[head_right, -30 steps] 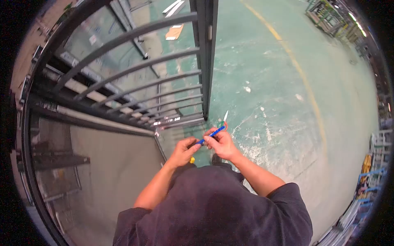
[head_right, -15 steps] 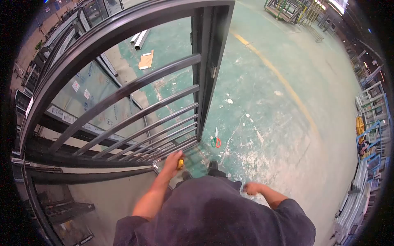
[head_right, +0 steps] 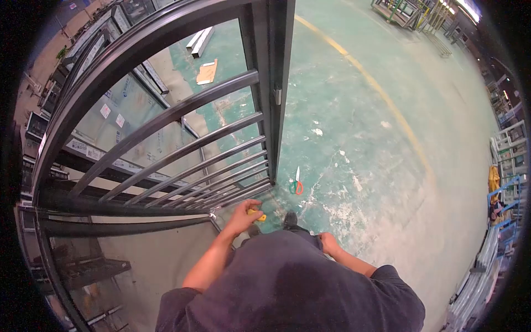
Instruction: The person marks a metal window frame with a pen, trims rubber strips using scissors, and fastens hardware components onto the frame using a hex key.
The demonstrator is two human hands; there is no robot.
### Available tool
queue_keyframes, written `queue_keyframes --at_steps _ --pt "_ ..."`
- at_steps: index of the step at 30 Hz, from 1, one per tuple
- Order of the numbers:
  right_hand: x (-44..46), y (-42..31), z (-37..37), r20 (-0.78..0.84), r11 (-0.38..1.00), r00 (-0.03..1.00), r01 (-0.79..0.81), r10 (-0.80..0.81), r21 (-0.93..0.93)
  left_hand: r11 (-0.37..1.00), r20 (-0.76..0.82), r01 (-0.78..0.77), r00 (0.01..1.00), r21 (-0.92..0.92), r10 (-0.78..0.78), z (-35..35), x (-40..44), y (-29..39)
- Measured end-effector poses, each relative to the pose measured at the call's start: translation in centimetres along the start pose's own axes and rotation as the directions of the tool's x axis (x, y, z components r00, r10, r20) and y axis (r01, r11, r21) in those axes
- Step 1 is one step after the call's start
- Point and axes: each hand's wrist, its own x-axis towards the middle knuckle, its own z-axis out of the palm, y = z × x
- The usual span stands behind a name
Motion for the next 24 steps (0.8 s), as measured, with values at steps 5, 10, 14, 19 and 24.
queue_keyframes --at_steps 5,10,14,19,24 --pt "-3.1 -4.4 -4.5 0.208 0.923 0.973 -0.165 0.095 0.348 0.981 -0.226 -0.126 0.970 -0.147 0.091 0.1 0.2 1.2" --pt "0.0 -1.5 -3.3 0.125 0.963 0.982 0.163 -0.139 -0.215 0.926 -0.210 -0.049 0.977 -0.375 -0.034 0.4 -0.5 2.5" --pt "1.7 -0.1 -0.7 -0.034 0.975 0.999 0.022 -0.030 -0.222 0.838 -0.144 -0.039 0.988 -0.544 -0.048 1.4 -1.4 5.3" --pt "-0.7 -2.3 -4.9 0.371 0.977 0.928 -0.112 0.038 0.180 0.851 -0.247 -0.356 0.929 -0.387 0.276 1.5 -1.5 9.1" --pt "0.0 -0.7 -5.2 0.293 0.964 0.938 0.233 -0.186 -0.131 0.784 -0.374 -0.532 0.831 -0.320 0.412 0.7 0.2 15.6"
